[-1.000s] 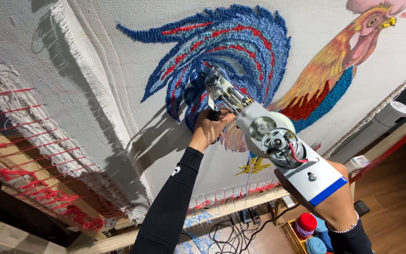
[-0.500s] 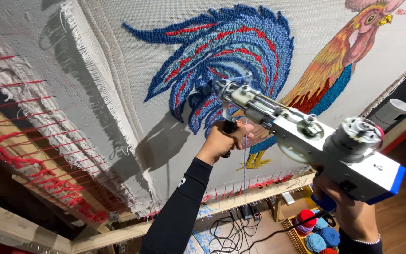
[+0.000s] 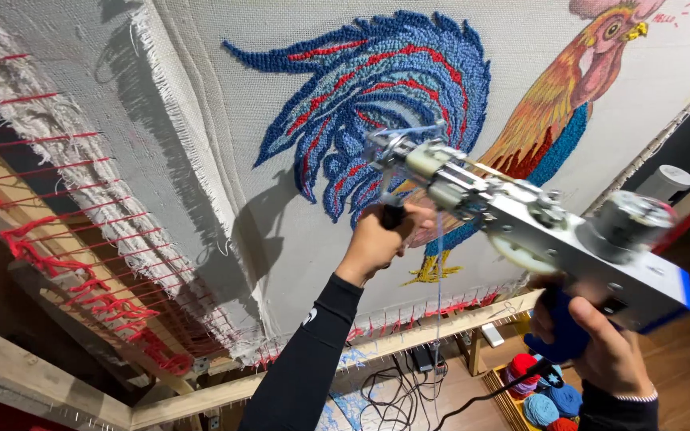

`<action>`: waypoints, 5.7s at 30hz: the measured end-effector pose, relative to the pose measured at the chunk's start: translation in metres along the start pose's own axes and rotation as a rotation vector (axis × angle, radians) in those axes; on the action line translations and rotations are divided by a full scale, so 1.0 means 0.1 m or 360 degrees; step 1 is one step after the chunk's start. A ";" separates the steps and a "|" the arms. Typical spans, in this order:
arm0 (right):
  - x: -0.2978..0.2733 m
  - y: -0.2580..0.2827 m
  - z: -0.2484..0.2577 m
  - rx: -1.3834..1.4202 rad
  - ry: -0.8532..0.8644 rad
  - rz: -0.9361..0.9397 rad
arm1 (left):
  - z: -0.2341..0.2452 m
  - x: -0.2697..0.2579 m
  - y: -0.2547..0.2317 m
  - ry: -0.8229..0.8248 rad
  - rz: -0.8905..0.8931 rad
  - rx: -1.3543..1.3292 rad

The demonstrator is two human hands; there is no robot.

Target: Using a tufting gun to create a rug with a rooster design.

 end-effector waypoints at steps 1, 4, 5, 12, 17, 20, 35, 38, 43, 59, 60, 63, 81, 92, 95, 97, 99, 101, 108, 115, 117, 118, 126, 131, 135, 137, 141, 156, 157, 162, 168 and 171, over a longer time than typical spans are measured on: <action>0.04 0.01 -0.04 0.0001 -0.0003 0.0005 | 0.05 -0.06 0.04 0.0006 -0.0003 0.0000; 0.21 -0.04 -0.29 -0.0048 0.0246 -0.0120 | 0.33 -0.23 0.04 -0.0186 -0.0231 -0.0126; 0.26 -0.08 -0.42 -0.0027 0.0440 -0.0208 | 0.49 -0.31 0.10 -0.0340 -0.0181 -0.0030; 1.17 0.01 -0.82 0.0075 0.0560 -0.0272 | 1.24 -0.99 0.00 -0.0889 0.0182 -0.0023; 1.99 0.33 -1.54 -0.0253 0.0226 0.0186 | 1.74 -1.44 0.06 -0.0986 0.0029 0.0121; 2.07 0.52 -2.09 -0.0693 0.0029 0.0673 | 1.93 -1.62 0.05 -0.1049 0.0014 0.0122; 1.86 0.66 -2.72 -0.1297 -0.0534 0.1274 | 2.53 -2.01 0.27 -0.1246 -0.0162 -0.0016; 1.87 0.62 -2.69 -0.1309 -0.0628 0.1256 | 2.54 -2.04 0.29 -0.1281 -0.0147 -0.0046; 1.85 0.45 -2.46 -0.0941 -0.0521 0.1205 | 2.61 -2.09 0.38 -0.1255 -0.0166 -0.0040; 1.66 0.65 -2.76 -0.1087 -0.0497 0.1455 | 2.54 -2.09 0.24 -0.1263 -0.0051 0.0022; 1.67 0.65 -2.76 -0.1104 -0.0503 0.1463 | 2.52 -2.09 0.20 -0.1316 -0.0043 -0.0016; 1.74 0.64 -2.76 -0.1150 -0.0539 0.1433 | 2.49 -2.09 0.19 -0.1285 -0.0013 -0.0022; 1.60 0.56 -2.59 -0.0891 -0.0502 0.1339 | 2.55 -2.29 0.35 -0.1196 -0.0045 0.0178; 1.67 0.33 -2.56 -0.0989 -0.0310 0.1280 | 2.51 -2.40 0.34 -0.1330 -0.0011 0.0135; 1.49 0.43 -2.62 -0.1128 -0.0398 0.1487 | 2.52 -2.42 0.45 -0.1254 -0.0066 0.0170; 1.43 0.45 -2.70 -0.1248 -0.0436 0.1610 | 2.49 -2.41 0.46 -0.1236 -0.0069 0.0189; 1.50 0.40 -2.76 -0.1482 -0.0512 0.1578 | 2.40 -2.37 0.37 -0.1254 -0.0030 0.0143; 1.43 0.45 -2.84 -0.1614 -0.0606 0.1657 | 2.38 -2.37 0.37 -0.1228 -0.0034 0.0152; 1.55 0.25 -2.62 -0.1498 -0.0474 0.1619 | 2.21 -2.31 0.18 -0.1238 0.0103 0.0170; 1.32 0.40 -2.78 -0.1808 -0.0595 0.1676 | 2.24 -2.37 0.34 -0.1188 0.0156 0.0295; 1.31 0.37 -2.59 -0.1315 -0.0320 0.1552 | 2.22 -2.36 0.37 -0.1213 0.0182 0.0275; 1.29 0.27 -2.44 -0.1315 -0.0323 0.1557 | 2.18 -2.32 0.37 -0.1209 0.0177 0.0274; 0.84 -0.87 -1.11 0.0472 0.0270 -0.0671 | 1.92 -2.03 0.71 -0.1035 0.0151 0.0193; 1.08 -0.82 -0.78 0.0132 0.0052 -0.0522 | 1.65 -1.80 0.76 -0.1122 0.0132 -0.0091; 1.40 -0.28 -1.41 -0.0610 0.0173 0.0223 | 1.58 -1.85 0.54 -0.1157 0.0275 -0.0050; 1.57 0.00 -1.80 -0.0881 0.0044 0.0366 | 1.72 -1.98 0.63 -0.1083 0.0206 0.0034; 1.68 0.44 -2.50 -0.1587 -0.0237 0.0865 | 1.98 -2.24 0.70 -0.1219 0.0125 0.0028; 1.27 0.55 -2.40 -0.1614 -0.0265 0.1654 | 2.29 -2.86 0.16 -0.1446 -0.0227 0.0270; 1.33 0.60 -2.41 -0.1604 -0.0259 0.1661 | 2.28 -2.87 0.17 -0.1451 -0.0235 0.0278; 1.46 0.52 -2.63 -0.2002 -0.0339 0.1881 | 2.13 -3.00 0.23 -0.1601 -0.0203 0.0240; 1.39 -0.25 -2.47 -0.1611 0.0477 0.1378 | 2.18 -3.31 0.34 -0.1787 -0.0126 0.0281; 1.65 -1.10 -1.78 -0.1390 0.0753 0.0222 | 2.05 -3.28 0.15 -0.1746 -0.0221 0.0349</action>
Point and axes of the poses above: each hand's wrist, its own x-axis towards the middle knuckle, its own z-axis out of the back of the hand, y = z × x, the point moved 9 cm from there along x, towards the middle knuckle, and after that the axes turned 14 degrees about -z, right-handed, at the moved point
